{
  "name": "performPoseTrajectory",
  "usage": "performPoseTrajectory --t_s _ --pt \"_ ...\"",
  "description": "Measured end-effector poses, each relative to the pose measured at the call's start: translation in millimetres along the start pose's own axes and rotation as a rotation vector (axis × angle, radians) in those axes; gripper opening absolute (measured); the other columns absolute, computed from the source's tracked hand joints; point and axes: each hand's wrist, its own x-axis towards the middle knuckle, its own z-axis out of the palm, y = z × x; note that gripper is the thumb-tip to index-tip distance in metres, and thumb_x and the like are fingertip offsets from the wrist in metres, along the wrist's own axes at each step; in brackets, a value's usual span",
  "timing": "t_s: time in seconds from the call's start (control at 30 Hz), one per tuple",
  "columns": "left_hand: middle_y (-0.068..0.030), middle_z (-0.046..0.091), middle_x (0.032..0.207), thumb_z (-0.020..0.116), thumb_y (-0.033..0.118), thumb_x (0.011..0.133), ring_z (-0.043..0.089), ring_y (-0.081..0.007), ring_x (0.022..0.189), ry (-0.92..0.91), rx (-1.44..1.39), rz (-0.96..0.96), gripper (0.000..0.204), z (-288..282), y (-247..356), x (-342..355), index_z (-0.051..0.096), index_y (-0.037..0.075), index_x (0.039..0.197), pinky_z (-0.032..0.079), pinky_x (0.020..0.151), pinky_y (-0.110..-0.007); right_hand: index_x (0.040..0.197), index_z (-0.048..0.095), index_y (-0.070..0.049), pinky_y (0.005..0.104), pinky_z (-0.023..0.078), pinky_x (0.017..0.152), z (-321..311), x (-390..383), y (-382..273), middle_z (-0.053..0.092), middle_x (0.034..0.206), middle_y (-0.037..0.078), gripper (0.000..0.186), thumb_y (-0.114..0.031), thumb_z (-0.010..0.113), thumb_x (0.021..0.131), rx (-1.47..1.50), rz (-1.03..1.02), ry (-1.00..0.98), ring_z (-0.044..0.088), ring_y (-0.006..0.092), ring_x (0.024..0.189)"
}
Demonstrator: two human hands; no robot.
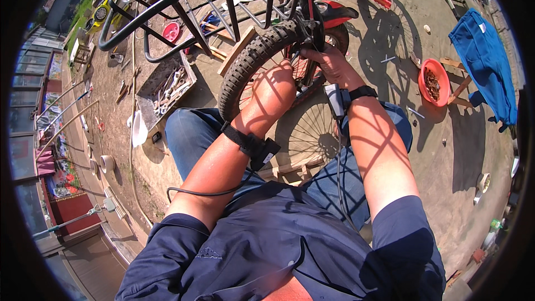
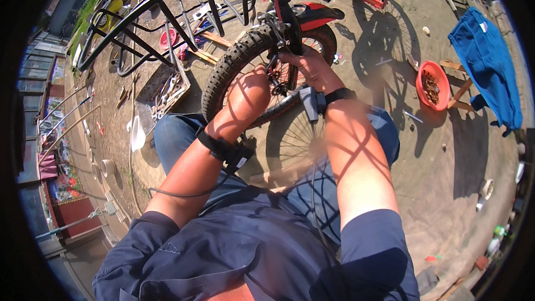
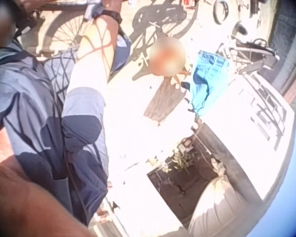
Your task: The person works on the front wheel of a bicycle, using a wrench to tighten or adjust components near the hub and spokes. They also handle a cable near the handlebars and basket, manipulating it with their hands.
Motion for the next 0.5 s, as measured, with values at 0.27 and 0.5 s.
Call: performPoseTrajectory --t_s 0.27,0.5 --pt "-0.0215 0.066 0.077 0.05 0.012 0.093 0.066 -0.0366 0.066 -0.138 -0.113 -0.184 0.017 38 -11 -2 0.056 -0.002 0.096 0.05 0.053 -0.045 0.118 0.066 -0.005 0.0281 0.044 0.091 1 -1 -1 0.069 0.109 0.002 0.035 -0.012 0.072 0.084 -0.002 -0.011 0.001 0.06 0.0127 0.105" --pt "-0.0223 0.067 0.082 0.054 0.025 0.095 0.066 -0.0366 0.075 -0.478 -0.543 -0.368 0.027 68 -4 16 0.063 -0.001 0.096 0.05 0.065 -0.045 0.112 0.067 -0.005 0.0295 0.05 0.072 6 1 0 0.068 0.099 0.003 0.03 -0.015 0.072 0.085 -0.033 -0.013 0.0 0.061 0.0117 0.088"
